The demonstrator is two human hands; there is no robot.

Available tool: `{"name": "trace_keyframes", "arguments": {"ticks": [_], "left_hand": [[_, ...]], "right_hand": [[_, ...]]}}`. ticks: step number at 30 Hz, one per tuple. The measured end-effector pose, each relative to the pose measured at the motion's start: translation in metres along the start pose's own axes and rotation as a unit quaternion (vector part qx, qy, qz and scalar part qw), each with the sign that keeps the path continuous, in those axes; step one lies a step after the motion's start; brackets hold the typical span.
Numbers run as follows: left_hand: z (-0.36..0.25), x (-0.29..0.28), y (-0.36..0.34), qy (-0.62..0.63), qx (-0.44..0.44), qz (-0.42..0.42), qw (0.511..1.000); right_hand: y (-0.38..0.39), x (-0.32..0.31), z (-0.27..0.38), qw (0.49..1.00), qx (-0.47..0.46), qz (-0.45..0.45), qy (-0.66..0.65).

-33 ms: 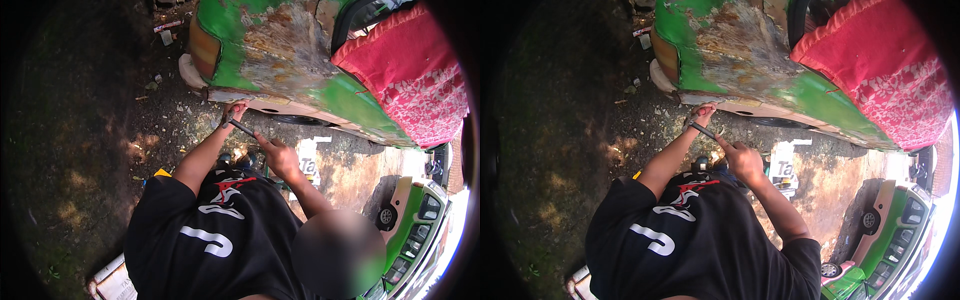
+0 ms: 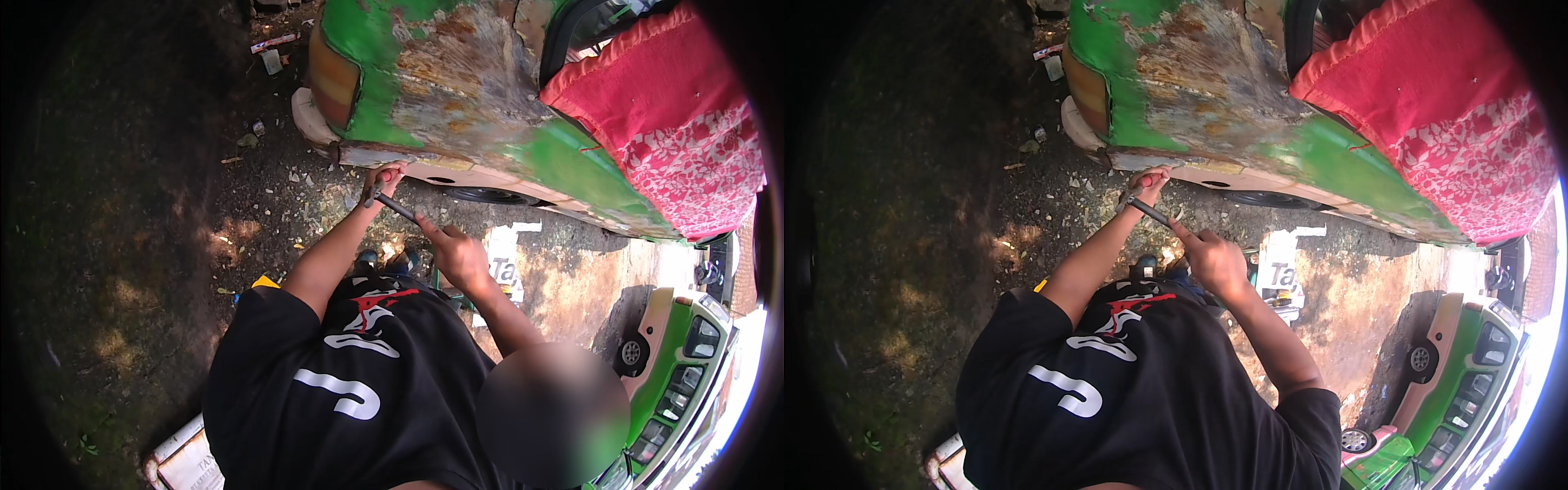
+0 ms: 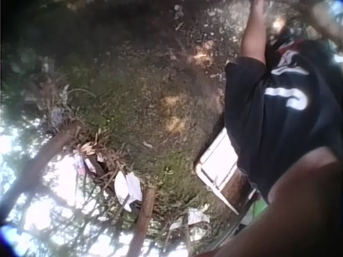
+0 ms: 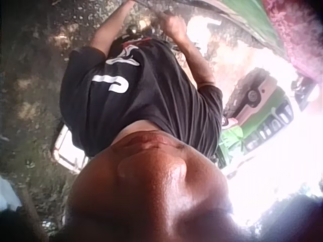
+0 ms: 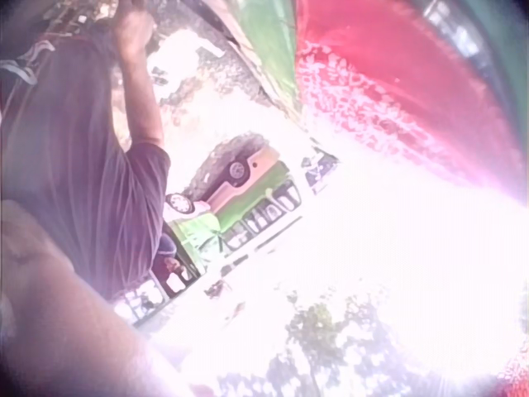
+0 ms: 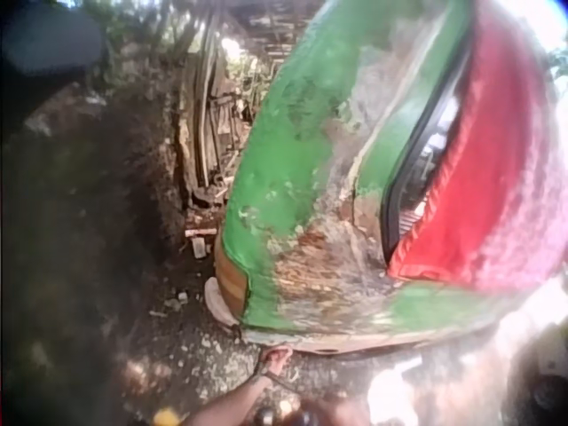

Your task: The person uses a hammer and a chisel to repeatedly strike a green metal panel, likely to remove rust or flatten a dent. The person holds the chisel against the panel and strikes it with the hammer throughout the clip.

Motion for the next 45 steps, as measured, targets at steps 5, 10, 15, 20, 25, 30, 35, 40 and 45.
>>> {"name": "trace_keyframes", "arguments": {"ticks": [5,10,15,20,25,30,35,40,45], "left_hand": [[-0.002,0.003,-0.011,-0.021,-0.014,0.002,1.0],[-0.001,0.001,-0.009,-0.022,-0.022,-0.002,1.0],[0.001,0.003,-0.006,-0.039,-0.011,0.008,0.999],[-0.004,0.01,-0.006,-0.076,-0.002,0.004,0.997],[-0.016,0.018,-0.007,-0.091,0.03,0.02,0.995],[-0.007,0.009,-0.01,-0.08,0.007,0.067,0.994],[-0.006,0.01,-0.019,-0.06,0.048,0.061,0.995],[-0.022,0.022,-0.019,-0.151,0.123,0.043,0.98],[-0.018,0.019,-0.015,-0.076,0.038,0.036,0.996]], "right_hand": [[0.008,0.009,-0.017,1.0,0.018,-0.009,-0.018],[0.015,0.008,-0.02,0.997,0.062,-0.012,-0.039],[0.022,0.007,-0.025,0.996,0.077,-0.011,-0.046],[0.018,0.001,-0.018,0.994,0.082,-0.02,-0.063],[0.014,0.0,-0.022,0.994,0.09,-0.012,-0.068],[0.009,0.005,-0.033,0.99,0.106,-0.012,-0.088],[-0.002,0.013,-0.038,0.994,0.087,-0.003,-0.073],[0.002,0.014,-0.034,0.998,0.018,-0.01,-0.067],[0.001,0.021,-0.029,1.0,0.016,-0.021,-0.003]]}}
Point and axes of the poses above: each hand's wrist, its own y-axis away from the middle knuckle, its own x-axis out of the palm, z = x × y, the point moved 3 cm from there along -y, towards the middle knuckle, and after that the axes turned 14 degrees about -z, right-handed, at the moved point
